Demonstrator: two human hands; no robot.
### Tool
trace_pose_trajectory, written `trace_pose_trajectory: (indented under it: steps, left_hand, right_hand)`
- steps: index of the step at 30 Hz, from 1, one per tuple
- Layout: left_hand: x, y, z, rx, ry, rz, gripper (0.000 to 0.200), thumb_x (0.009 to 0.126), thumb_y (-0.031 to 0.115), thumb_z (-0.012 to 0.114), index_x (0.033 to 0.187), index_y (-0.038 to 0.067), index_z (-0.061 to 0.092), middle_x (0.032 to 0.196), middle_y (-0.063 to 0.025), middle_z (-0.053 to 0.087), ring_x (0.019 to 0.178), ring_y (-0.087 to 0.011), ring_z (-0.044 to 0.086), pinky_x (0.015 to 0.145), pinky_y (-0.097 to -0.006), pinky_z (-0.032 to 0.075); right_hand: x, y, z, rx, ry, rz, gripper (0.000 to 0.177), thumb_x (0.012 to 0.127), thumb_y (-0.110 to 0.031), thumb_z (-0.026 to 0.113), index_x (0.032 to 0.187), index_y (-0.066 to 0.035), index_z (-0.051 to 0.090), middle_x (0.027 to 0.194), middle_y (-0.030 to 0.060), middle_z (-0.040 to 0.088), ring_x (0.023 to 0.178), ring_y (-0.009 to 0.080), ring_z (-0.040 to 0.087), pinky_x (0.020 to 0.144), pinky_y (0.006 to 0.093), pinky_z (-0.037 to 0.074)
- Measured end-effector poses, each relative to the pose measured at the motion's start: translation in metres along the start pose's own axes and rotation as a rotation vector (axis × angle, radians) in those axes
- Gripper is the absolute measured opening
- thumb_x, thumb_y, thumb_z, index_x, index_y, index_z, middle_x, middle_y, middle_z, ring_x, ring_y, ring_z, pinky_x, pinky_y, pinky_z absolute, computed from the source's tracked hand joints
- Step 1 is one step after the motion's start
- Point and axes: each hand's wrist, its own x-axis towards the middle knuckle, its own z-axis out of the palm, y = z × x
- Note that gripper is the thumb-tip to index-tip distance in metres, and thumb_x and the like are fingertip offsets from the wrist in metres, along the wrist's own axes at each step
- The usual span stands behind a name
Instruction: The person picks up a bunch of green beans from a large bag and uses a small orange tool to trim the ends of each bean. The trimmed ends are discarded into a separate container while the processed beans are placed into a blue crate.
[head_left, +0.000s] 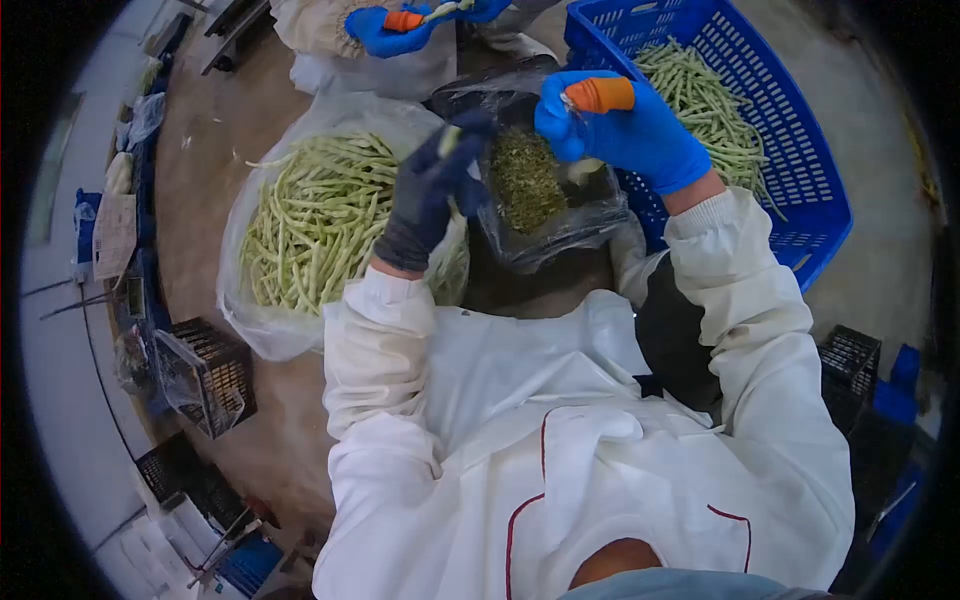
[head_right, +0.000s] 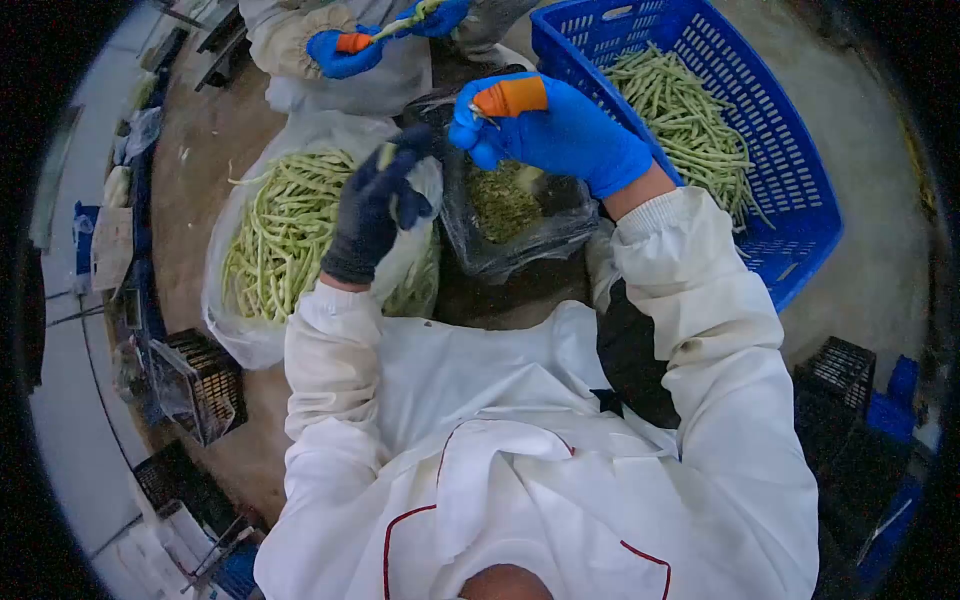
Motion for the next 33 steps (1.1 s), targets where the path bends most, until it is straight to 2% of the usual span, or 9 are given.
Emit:
trace_pose_trajectory:
  steps: [4, 7, 10, 16, 22, 28, 30, 32, 33]
  left_hand:
    - [-0.004, -0.008, 0.026, 0.026, -0.225, 0.02, 0.057, 0.084, 0.001, 0.062, 0.138, 0.008, 0.045, 0.108, -0.0025, 0.059, 0.066, -0.0049, 0.052, 0.06, -0.0218, 0.047]
    - [-0.004, -0.009, 0.031, 0.098, -0.209, 0.058, 0.063, 0.08, -0.003, 0.065, 0.138, 0.007, 0.044, 0.107, -0.0028, 0.06, 0.068, -0.0055, 0.053, 0.061, -0.0216, 0.047]
    - [0.0, -0.021, 0.038, 0.022, -0.165, 0.068, 0.054, 0.078, -0.002, 0.064, 0.13, 0.004, 0.05, 0.081, -0.0047, 0.062, 0.063, -0.0105, 0.058, 0.056, -0.024, 0.046]
    - [-0.006, -0.01, 0.047, -0.063, -0.342, -0.086, 0.034, 0.082, 0.003, 0.062, 0.116, -0.001, 0.056, 0.089, -0.0119, 0.067, 0.067, -0.0136, 0.062, 0.062, -0.0256, 0.05]
    - [-0.011, -0.015, 0.052, 0.053, -0.173, 0.063, 0.03, 0.088, 0.016, 0.062, 0.111, -0.002, 0.058, 0.089, -0.0115, 0.066, 0.065, -0.014, 0.061, 0.057, -0.0235, 0.048]
    - [-0.011, 0.0, 0.029, -0.133, -0.063, 0.025, 0.029, 0.091, 0.014, 0.058, 0.115, -0.002, 0.058, 0.09, -0.0082, 0.066, 0.057, -0.0081, 0.054, 0.052, -0.0216, 0.044]
    - [-0.008, 0.005, 0.014, -0.154, -0.041, 0.187, 0.025, 0.092, 0.011, 0.056, 0.114, -0.001, 0.059, 0.091, -0.0096, 0.067, 0.054, -0.007, 0.052, 0.051, -0.0215, 0.044]
    - [-0.007, 0.004, -0.015, 0.668, 0.132, 0.635, 0.027, 0.094, 0.012, 0.051, 0.117, -0.002, 0.057, 0.098, -0.0115, 0.067, 0.051, -0.0063, 0.048, 0.055, -0.0235, 0.046]
    - [-0.007, 0.006, -0.027, 0.357, 0.135, 0.58, 0.029, 0.095, 0.011, 0.049, 0.12, -0.001, 0.055, 0.106, -0.0127, 0.064, 0.055, -0.0062, 0.047, 0.059, -0.0233, 0.045]
  right_hand:
    - [0.006, 0.007, 0.003, 0.466, -0.174, -0.082, 0.029, 0.094, -0.026, 0.048, 0.105, 0.0, 0.052, 0.099, 0.0089, 0.056, 0.074, 0.0133, 0.052, 0.073, 0.0288, 0.044]
    - [0.014, 0.012, 0.01, 0.549, -0.04, -0.125, 0.025, 0.093, -0.022, 0.048, 0.106, 0.0, 0.051, 0.099, 0.0086, 0.054, 0.072, 0.012, 0.048, 0.074, 0.0285, 0.042]
    - [0.029, 0.022, 0.015, 0.706, -0.127, -0.161, 0.018, 0.092, -0.019, 0.043, 0.102, -0.004, 0.044, 0.092, 0.0056, 0.045, 0.081, 0.0156, 0.042, 0.072, 0.0313, 0.037]
    - [0.043, 0.018, 0.019, 0.903, -0.132, -0.183, 0.016, 0.091, -0.015, 0.046, 0.101, -0.003, 0.049, 0.095, 0.0043, 0.049, 0.065, 0.0099, 0.041, 0.072, 0.0297, 0.037]
    - [0.042, 0.008, 0.017, 0.809, 0.006, -0.305, 0.018, 0.091, -0.013, 0.05, 0.101, 0.001, 0.056, 0.089, 0.0066, 0.058, 0.058, 0.0085, 0.039, 0.065, 0.0254, 0.036]
    - [0.032, 0.007, -0.011, 0.637, 0.073, -0.233, 0.022, 0.091, -0.014, 0.05, 0.104, 0.002, 0.056, 0.091, 0.0073, 0.059, 0.058, 0.0085, 0.039, 0.059, 0.026, 0.035]
    - [0.022, 0.002, -0.013, 0.597, 0.164, -0.208, 0.022, 0.091, -0.014, 0.05, 0.103, 0.004, 0.056, 0.092, 0.0075, 0.06, 0.057, 0.0077, 0.038, 0.058, 0.0255, 0.035]
    - [0.014, -0.008, -0.019, 0.598, 0.161, -0.17, 0.021, 0.091, -0.014, 0.049, 0.1, 0.004, 0.056, 0.091, 0.0088, 0.061, 0.054, 0.0068, 0.039, 0.056, 0.0241, 0.035]
    - [0.007, -0.014, -0.022, 0.539, 0.23, -0.22, 0.022, 0.092, -0.014, 0.049, 0.101, 0.004, 0.056, 0.09, 0.009, 0.061, 0.054, 0.0063, 0.038, 0.055, 0.0239, 0.035]
